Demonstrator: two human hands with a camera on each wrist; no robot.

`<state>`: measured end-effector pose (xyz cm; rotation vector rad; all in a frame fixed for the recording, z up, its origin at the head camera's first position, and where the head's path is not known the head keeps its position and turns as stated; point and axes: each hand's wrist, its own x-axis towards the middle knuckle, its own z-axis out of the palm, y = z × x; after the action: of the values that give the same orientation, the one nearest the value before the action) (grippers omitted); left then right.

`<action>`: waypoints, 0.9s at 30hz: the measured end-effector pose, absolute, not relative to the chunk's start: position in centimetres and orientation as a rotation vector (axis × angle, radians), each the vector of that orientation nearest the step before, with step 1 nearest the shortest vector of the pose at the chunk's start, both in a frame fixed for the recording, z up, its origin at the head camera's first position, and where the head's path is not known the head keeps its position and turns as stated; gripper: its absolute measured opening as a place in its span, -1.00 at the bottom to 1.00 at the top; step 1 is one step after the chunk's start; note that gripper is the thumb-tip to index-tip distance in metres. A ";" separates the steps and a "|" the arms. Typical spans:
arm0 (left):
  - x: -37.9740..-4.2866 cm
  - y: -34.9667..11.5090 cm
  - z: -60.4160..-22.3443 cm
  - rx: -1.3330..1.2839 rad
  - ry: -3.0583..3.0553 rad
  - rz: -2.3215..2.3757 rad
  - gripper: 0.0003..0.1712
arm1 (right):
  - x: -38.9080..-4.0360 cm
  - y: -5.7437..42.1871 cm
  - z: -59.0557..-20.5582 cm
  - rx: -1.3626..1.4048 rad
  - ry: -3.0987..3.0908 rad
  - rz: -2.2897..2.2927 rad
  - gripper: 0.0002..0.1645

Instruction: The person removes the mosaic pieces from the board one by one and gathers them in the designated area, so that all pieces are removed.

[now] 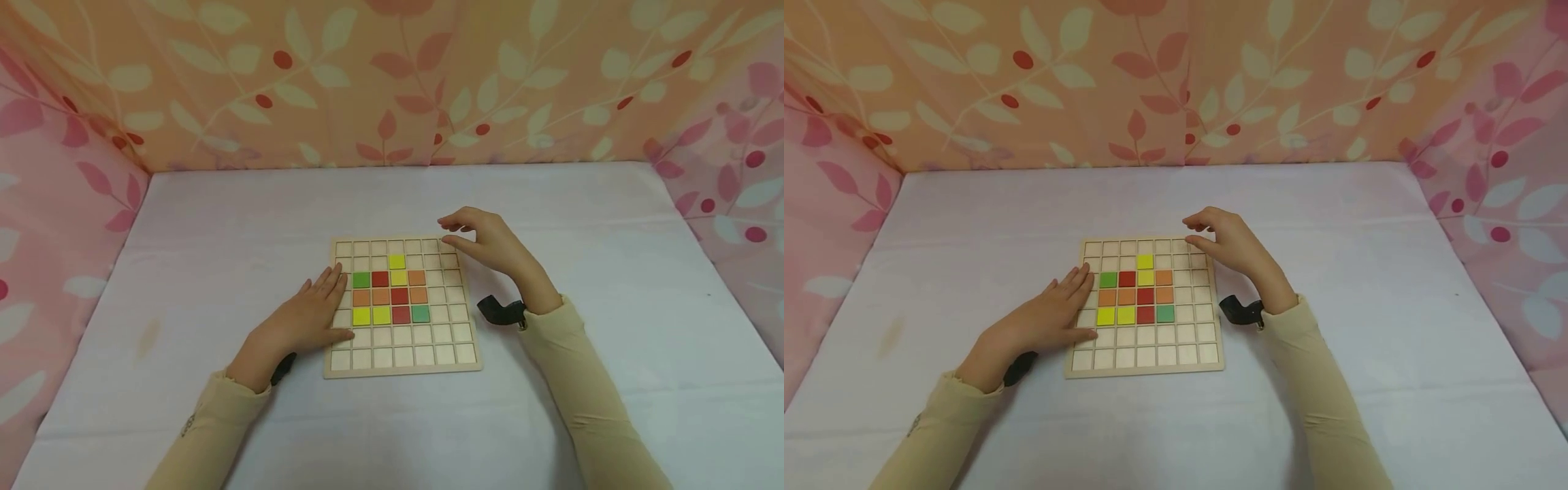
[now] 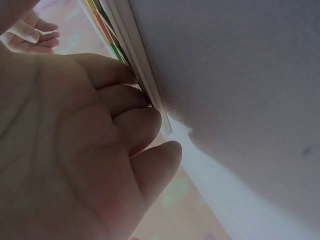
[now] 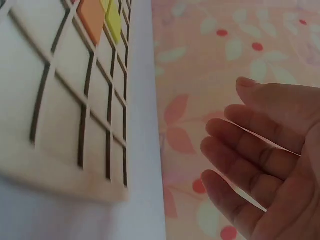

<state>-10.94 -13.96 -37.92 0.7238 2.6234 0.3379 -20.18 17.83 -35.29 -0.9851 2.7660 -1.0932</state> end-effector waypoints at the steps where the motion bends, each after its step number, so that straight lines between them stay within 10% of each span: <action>1: -10.9 -14.0 -37.9 0.724 2.621 0.340 0.08 | -20.2 17.4 -35.3 -0.991 2.737 -1.100 -0.66; 27: -11.1 -13.8 -37.9 0.742 2.637 0.323 0.10 | -21.5 12.6 -38.8 -0.904 2.463 -1.077 -0.74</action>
<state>-11.07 -13.85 -37.87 0.7419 2.6372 0.3227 -21.54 12.56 -38.78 -0.9040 2.4633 -1.0766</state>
